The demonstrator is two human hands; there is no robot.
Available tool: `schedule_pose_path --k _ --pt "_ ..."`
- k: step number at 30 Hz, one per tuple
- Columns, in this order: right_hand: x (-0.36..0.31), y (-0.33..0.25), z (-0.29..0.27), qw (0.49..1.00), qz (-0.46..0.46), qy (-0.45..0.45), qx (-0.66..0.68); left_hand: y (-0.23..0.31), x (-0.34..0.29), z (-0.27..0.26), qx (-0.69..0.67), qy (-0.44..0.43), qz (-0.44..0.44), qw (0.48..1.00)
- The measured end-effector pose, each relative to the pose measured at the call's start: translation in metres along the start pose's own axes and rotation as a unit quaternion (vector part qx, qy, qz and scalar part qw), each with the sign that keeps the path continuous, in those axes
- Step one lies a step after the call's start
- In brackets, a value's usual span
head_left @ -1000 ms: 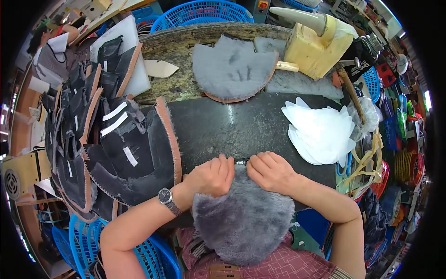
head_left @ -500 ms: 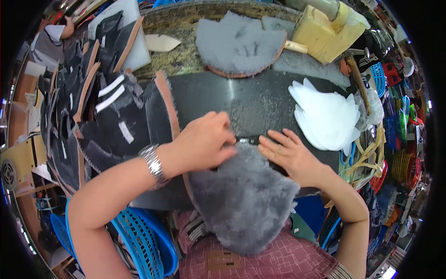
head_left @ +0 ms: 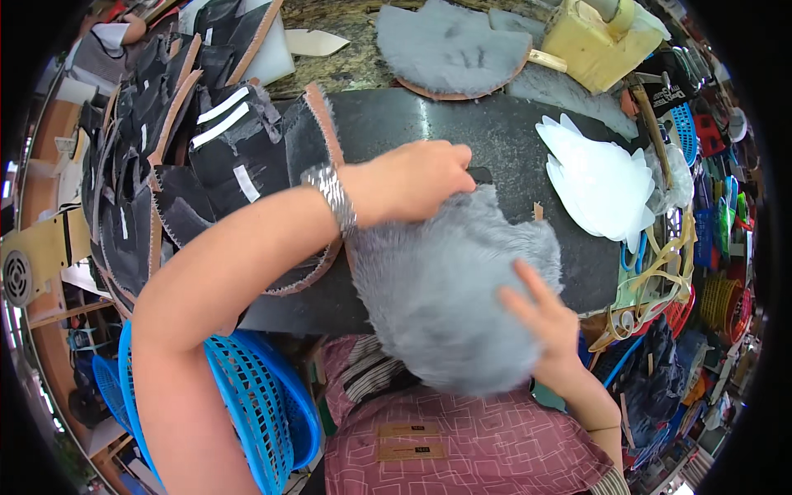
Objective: The person inserts white foam inserts into grey fuzzy shoe components and presses them flat. They then use a hammer and a metal punch to drive fasteners into black shoe parts, stacking the finished pieces. Finally, they pick up a blue basket containing dark fabric and use a tool to trim or cut the material.
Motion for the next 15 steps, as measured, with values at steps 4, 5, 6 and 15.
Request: schedule_pose_path --k 4,5,6,15 --pt "-0.008 0.017 0.017 0.895 0.113 0.009 0.430 -0.011 0.009 -0.013 -0.155 -0.143 -0.067 0.975" --pt "-0.009 0.013 0.020 0.941 0.071 -0.026 0.329 -0.010 0.012 -0.012 -0.155 -0.157 -0.072 0.973" --pt "-0.010 0.012 0.027 0.971 0.027 -0.064 0.229 -0.006 0.011 -0.010 -0.118 -0.145 -0.087 0.979" --pt "-0.004 0.012 0.043 0.994 -0.024 -0.097 -0.052 0.057 -0.022 0.033 0.058 0.079 -0.192 0.976"
Point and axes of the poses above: each hand's wrist, its own x-axis towards the middle knuckle, its own z-axis out of the palm, y = z × x, the point moved 5 cm from there along x, towards the middle knuckle, and after that the axes turned 12 degrees about -y, right-handed, at the moved point
